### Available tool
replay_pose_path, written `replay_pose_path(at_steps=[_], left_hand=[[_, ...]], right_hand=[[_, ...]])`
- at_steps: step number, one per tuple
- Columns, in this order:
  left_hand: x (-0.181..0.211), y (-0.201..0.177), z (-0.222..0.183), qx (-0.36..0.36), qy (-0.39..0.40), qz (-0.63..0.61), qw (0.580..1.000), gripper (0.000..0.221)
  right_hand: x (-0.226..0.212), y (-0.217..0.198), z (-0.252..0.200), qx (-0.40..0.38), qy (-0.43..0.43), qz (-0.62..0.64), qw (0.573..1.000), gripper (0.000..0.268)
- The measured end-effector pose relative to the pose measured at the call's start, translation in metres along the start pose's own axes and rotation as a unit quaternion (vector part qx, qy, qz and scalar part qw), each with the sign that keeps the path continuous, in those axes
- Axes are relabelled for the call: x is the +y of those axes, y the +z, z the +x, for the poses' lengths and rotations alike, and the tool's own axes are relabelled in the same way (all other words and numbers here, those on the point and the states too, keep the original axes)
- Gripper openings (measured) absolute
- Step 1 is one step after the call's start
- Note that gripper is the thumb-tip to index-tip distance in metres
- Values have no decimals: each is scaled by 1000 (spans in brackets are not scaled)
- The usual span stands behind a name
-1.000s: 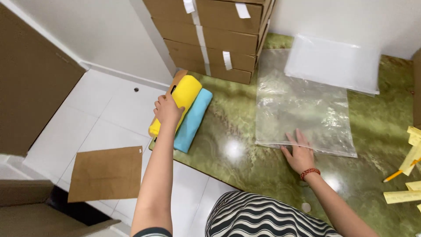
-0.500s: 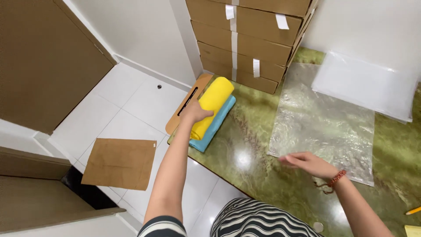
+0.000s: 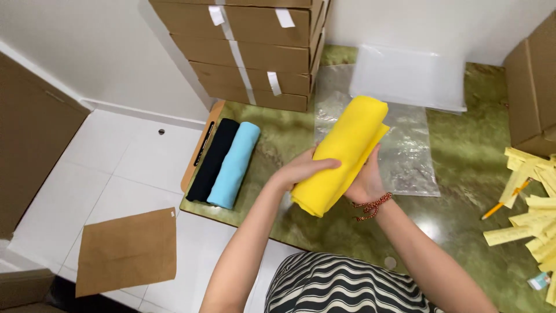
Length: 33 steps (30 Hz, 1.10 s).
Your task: The person ties a white ribbon around a cardboard box and writes on a yellow sticky note attached to it. They then wrap a rolled yellow fabric in bubble wrap and place it into an open cardboard box.
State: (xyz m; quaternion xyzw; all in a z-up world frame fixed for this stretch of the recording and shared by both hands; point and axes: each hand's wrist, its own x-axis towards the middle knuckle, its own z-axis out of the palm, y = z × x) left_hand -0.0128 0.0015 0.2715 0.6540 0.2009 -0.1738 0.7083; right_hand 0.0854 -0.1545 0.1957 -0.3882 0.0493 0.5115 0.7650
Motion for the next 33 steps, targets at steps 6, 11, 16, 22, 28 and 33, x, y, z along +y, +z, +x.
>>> replay_pose_path(at_steps=[6, 11, 16, 22, 28, 33], left_hand=[[-21, 61, 57, 90, -2, 358, 929, 108], [-39, 74, 61, 14, 95, 322, 942, 84], [-156, 36, 124, 78, 172, 477, 858, 73], [-206, 21, 146, 107, 162, 584, 788, 57], [-223, 8, 160, 141, 213, 600, 758, 19], [-205, 14, 144, 173, 272, 598, 734, 9]], right_hand=[[4, -110, 14, 78, -33, -69, 994, 76], [-30, -163, -26, 185, -39, -140, 972, 66], [-72, -120, -99, 242, 64, -271, 930, 92], [-62, -147, -110, 234, 146, -335, 901, 103], [-52, -158, -93, 217, 101, -247, 939, 92], [-45, -177, -87, 181, 72, -249, 949, 89]])
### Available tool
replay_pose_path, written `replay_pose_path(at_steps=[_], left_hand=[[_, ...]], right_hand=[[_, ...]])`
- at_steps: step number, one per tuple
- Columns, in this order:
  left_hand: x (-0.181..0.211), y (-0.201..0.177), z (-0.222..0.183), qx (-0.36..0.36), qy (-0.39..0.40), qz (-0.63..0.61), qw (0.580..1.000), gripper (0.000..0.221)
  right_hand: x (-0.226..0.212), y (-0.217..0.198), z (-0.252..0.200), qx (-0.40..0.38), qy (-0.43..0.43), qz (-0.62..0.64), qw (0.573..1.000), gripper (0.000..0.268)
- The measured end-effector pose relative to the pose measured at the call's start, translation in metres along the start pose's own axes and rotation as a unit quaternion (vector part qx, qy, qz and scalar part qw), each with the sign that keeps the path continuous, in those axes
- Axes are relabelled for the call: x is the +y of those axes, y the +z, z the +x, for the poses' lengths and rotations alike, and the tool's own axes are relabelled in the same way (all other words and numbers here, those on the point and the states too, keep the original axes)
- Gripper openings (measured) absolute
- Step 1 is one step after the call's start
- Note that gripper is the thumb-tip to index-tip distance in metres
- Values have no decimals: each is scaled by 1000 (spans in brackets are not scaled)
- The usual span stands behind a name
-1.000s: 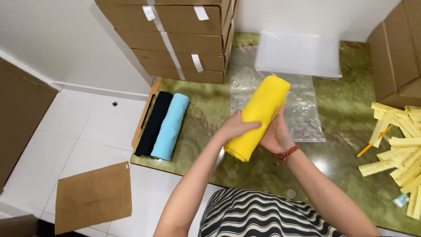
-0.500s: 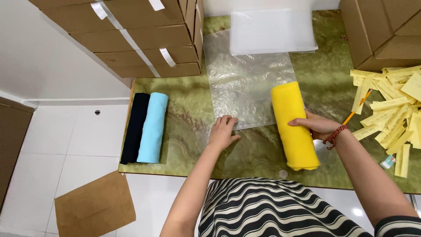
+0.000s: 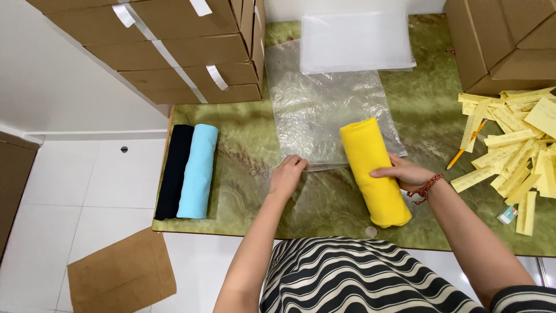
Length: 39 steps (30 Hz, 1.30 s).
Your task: The person ties a white ribbon around a cardboard box and writes on a yellow sticky note attached to it. They then wrap a rolled yellow fabric in bubble wrap and place it into an open cardboard box.
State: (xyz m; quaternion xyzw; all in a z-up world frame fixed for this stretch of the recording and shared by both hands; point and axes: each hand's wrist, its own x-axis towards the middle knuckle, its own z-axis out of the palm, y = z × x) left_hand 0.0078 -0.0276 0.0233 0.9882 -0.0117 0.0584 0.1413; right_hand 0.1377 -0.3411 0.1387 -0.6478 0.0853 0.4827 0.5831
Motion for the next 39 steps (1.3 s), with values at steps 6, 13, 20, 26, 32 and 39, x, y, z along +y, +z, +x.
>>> replay_pose_path(at_steps=[6, 13, 20, 26, 32, 39], left_hand=[[20, -37, 1, 62, -17, -95, 993, 41], [44, -57, 9, 154, -11, -148, 977, 60], [56, -64, 15, 174, 4, -139, 975, 70], [58, -68, 17, 178, 27, -120, 976, 79], [66, -79, 1, 168, 58, -108, 978, 77], [80, -72, -4, 220, 135, -55, 965, 70]], right_hand=[[3, 9, 12, -79, 14, -120, 989, 94], [5, 19, 27, -120, 30, -183, 975, 93], [-6, 20, 18, -126, 55, -165, 977, 83], [-6, 11, 28, -146, 66, -178, 971, 89], [-11, 8, 63, -35, 56, 89, 994, 85], [-28, 4, 111, 49, -76, 412, 907, 72]])
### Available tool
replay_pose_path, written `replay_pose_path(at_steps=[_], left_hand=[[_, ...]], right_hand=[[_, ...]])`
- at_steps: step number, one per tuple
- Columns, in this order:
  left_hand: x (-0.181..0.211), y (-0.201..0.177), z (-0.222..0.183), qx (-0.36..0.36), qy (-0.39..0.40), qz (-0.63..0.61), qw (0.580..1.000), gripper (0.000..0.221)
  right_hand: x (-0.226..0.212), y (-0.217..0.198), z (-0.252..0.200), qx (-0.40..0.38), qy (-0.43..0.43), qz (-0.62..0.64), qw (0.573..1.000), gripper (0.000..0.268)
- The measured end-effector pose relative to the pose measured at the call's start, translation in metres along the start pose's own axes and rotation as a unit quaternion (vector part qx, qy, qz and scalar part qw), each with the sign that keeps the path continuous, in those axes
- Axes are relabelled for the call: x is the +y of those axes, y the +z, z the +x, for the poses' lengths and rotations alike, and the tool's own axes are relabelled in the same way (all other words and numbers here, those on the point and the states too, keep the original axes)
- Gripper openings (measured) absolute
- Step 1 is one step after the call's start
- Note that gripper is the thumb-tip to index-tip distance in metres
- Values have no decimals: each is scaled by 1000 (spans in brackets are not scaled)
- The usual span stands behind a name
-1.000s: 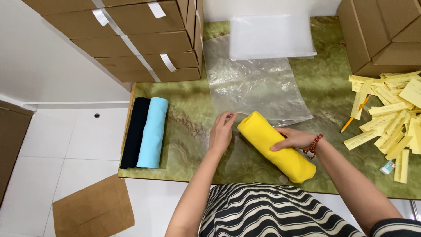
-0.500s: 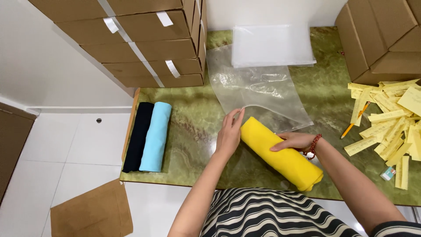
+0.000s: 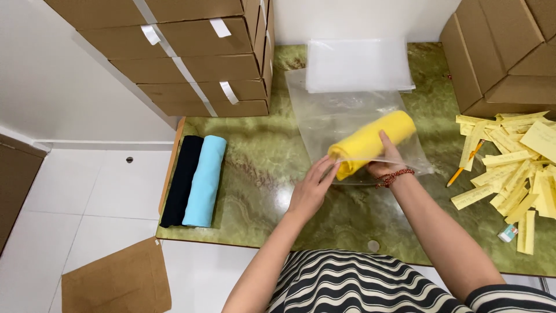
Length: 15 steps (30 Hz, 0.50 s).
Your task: The person ties a white ribbon around a cardboard box and writes on a yellow sticky note attached to it. They then wrap a rolled yellow fabric in bubble wrap and place it into an open cardboard box.
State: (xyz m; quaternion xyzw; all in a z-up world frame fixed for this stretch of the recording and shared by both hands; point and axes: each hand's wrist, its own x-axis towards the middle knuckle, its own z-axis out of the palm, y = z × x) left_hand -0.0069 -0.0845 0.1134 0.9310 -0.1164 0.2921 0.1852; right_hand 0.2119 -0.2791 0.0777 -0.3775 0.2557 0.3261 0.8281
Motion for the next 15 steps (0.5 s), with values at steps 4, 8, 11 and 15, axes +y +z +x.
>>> replay_pose_path(at_steps=[4, 8, 11, 15], left_hand=[[10, 8, 0, 71, 18, 11, 997, 58], [23, 7, -5, 91, 57, -21, 994, 49], [12, 17, -21, 87, 62, -37, 994, 45], [-5, 28, -47, 25, -67, -80, 994, 14]], right_hand=[[10, 46, -46, 66, -6, 82, 994, 98], [10, 46, -42, 17, 58, 68, 996, 115], [27, 29, -25, 17, 12, -31, 999, 116], [32, -19, 15, 138, -164, -395, 893, 101]])
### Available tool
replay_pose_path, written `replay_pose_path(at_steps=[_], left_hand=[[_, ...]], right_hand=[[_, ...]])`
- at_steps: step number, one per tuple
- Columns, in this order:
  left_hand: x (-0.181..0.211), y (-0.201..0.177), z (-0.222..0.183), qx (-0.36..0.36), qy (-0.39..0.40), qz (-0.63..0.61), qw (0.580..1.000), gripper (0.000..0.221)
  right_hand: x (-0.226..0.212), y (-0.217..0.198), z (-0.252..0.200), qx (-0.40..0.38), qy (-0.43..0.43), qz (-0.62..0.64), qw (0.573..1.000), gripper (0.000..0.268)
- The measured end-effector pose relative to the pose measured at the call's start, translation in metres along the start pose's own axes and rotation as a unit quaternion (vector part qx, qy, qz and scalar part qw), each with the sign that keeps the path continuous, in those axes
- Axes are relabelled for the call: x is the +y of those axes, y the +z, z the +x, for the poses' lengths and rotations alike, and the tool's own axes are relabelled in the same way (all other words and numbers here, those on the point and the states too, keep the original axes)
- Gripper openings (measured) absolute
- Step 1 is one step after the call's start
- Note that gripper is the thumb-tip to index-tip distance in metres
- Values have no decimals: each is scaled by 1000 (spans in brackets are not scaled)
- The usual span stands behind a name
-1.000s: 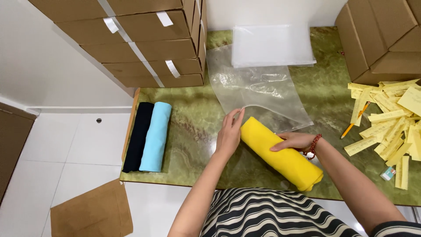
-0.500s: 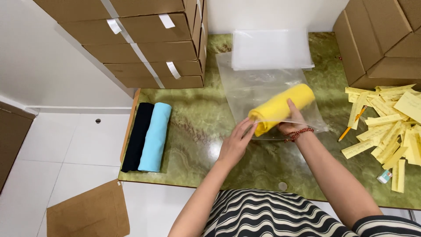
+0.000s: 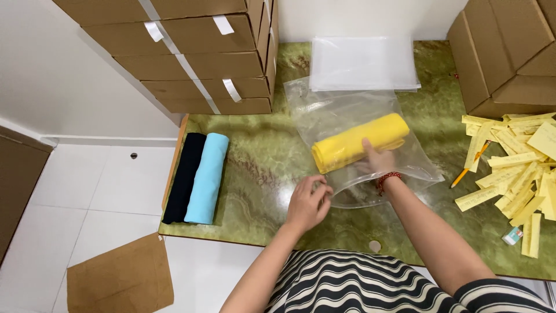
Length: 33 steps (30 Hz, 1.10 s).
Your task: The person ties a white ribbon around a cardboard box and writes on a yellow sticky note attached to it. They then wrap a rolled yellow fabric in bubble wrap and place it into an open cardboard box.
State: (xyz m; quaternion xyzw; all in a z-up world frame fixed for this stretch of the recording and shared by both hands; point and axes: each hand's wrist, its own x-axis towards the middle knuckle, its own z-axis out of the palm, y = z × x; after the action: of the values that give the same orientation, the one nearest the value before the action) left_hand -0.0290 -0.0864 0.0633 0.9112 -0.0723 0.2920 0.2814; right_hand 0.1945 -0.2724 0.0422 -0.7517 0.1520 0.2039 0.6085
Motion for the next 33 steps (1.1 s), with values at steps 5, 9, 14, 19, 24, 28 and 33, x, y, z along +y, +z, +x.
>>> replay_pose_path(at_steps=[5, 9, 14, 19, 24, 28, 33], left_hand=[[8, -21, 33, -30, -304, -117, 945, 22], [-28, 20, 24, -94, -475, -237, 842, 73], [-2, 2, 35, -182, -532, -276, 780, 106], [-9, 20, 15, -176, -527, -372, 743, 116], [-21, 18, -16, -109, -507, -440, 733, 111], [-36, 31, -50, -76, -516, -458, 720, 107], [-30, 34, -61, -51, -520, -450, 724, 96]], right_hand=[[-6, -12, -20, 147, -143, -172, 963, 75], [-58, -6, -84, 162, -256, -330, 894, 80], [-17, -6, -50, 84, -361, -507, 778, 66], [-5, -16, -70, 39, -370, -537, 757, 60], [12, -23, -82, 39, -342, -563, 752, 68], [45, -36, -62, 51, -359, -589, 722, 85], [35, -37, -83, 34, -336, -587, 736, 63]])
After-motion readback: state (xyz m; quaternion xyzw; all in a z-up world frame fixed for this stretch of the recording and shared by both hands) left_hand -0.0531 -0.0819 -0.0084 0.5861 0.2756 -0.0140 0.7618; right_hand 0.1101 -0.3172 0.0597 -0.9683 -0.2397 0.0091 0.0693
